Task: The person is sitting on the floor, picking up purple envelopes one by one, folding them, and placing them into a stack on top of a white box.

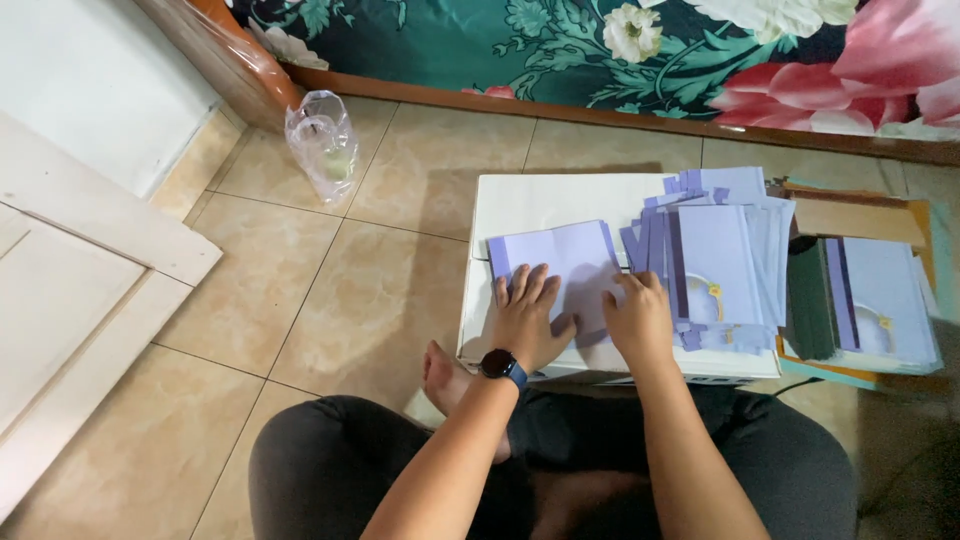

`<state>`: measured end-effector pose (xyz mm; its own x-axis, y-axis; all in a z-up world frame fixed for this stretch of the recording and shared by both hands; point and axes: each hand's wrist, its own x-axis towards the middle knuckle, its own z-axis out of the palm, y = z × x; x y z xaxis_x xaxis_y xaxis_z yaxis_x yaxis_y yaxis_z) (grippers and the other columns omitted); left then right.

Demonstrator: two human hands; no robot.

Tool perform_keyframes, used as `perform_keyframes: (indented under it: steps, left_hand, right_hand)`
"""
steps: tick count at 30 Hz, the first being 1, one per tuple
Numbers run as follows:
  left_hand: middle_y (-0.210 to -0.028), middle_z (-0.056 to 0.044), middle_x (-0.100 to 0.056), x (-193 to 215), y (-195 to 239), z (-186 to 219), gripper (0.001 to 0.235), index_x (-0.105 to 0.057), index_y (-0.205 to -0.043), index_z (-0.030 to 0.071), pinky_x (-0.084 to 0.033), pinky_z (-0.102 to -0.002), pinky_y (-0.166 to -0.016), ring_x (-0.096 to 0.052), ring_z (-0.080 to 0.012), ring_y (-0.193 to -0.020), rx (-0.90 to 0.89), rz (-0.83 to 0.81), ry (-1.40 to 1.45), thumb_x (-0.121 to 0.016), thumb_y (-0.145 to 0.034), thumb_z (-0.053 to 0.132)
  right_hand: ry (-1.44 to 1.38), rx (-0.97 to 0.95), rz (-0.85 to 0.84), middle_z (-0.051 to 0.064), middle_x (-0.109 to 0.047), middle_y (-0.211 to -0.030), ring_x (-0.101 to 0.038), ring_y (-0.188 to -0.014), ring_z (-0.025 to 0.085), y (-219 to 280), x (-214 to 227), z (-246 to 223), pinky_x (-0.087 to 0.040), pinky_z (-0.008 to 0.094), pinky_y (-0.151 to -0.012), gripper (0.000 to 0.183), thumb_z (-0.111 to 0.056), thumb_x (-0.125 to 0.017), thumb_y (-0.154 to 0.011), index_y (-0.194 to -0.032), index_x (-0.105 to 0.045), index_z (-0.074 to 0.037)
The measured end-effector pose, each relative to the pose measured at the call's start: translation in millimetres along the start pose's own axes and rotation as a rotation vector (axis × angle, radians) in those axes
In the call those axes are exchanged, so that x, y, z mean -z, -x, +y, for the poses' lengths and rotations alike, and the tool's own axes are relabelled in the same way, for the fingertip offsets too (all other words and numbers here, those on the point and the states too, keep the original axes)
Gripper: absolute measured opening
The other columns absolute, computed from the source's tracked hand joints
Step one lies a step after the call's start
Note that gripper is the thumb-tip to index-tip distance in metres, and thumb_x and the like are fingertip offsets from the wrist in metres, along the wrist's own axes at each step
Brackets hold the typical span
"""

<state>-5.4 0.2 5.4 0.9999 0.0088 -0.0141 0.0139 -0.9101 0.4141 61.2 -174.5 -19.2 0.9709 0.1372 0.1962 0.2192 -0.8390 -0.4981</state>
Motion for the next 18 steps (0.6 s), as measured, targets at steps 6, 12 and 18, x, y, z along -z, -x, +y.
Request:
perform_keyframes:
  steps: [6, 12, 18]
  left_hand:
    - [-0.167, -0.008, -0.032, 5, -1, 2, 0.066, -0.054, -0.147, 0.015, -0.004, -0.058, -0.124, -0.017, -0.0333, -0.156, 0.021, -0.034, -0.052, -0.055, -0.089, 0.046]
    - [-0.155, -0.011, -0.050, -38, -11, -23, 0.052, -0.059, -0.140, 0.011, -0.015, -0.057, -0.121, -0.038, -0.0340, -0.147, -0.076, 0.242, -0.058, -0.042, -0.095, 0.029]
    - [-0.163, -0.026, -0.029, -61, -12, -50, 0.061, -0.026, -0.163, 0.015, -0.018, -0.060, -0.122, -0.022, -0.0490, -0.150, 0.051, 0.413, 0.804, -0.024, -0.108, 0.039]
  right_hand:
    - [-0.505, -0.132, -0.082, 0.027, -0.070, -0.111, -0.073, -0.090, 0.043, 5, 35, -45, -0.058, 0.052, -0.080, 0.064, -0.007, -0.064, -0.093, -0.152, -0.037, -0.009]
    - [-0.923, -0.099, -0.478, 0.030, -0.069, -0.124, -0.063, -0.124, 0.044, 1, 17, -31, -0.051, 0.056, -0.102, 0.064, -0.045, -0.030, -0.112, -0.130, -0.065, 0.006]
    - [-0.247, 0.264, -0.314, 0.011, -0.077, -0.113, -0.074, -0.104, 0.034, 11, 17, -33, -0.062, 0.044, -0.083, 0.026, -0.025, -0.065, -0.095, -0.113, -0.077, -0.009]
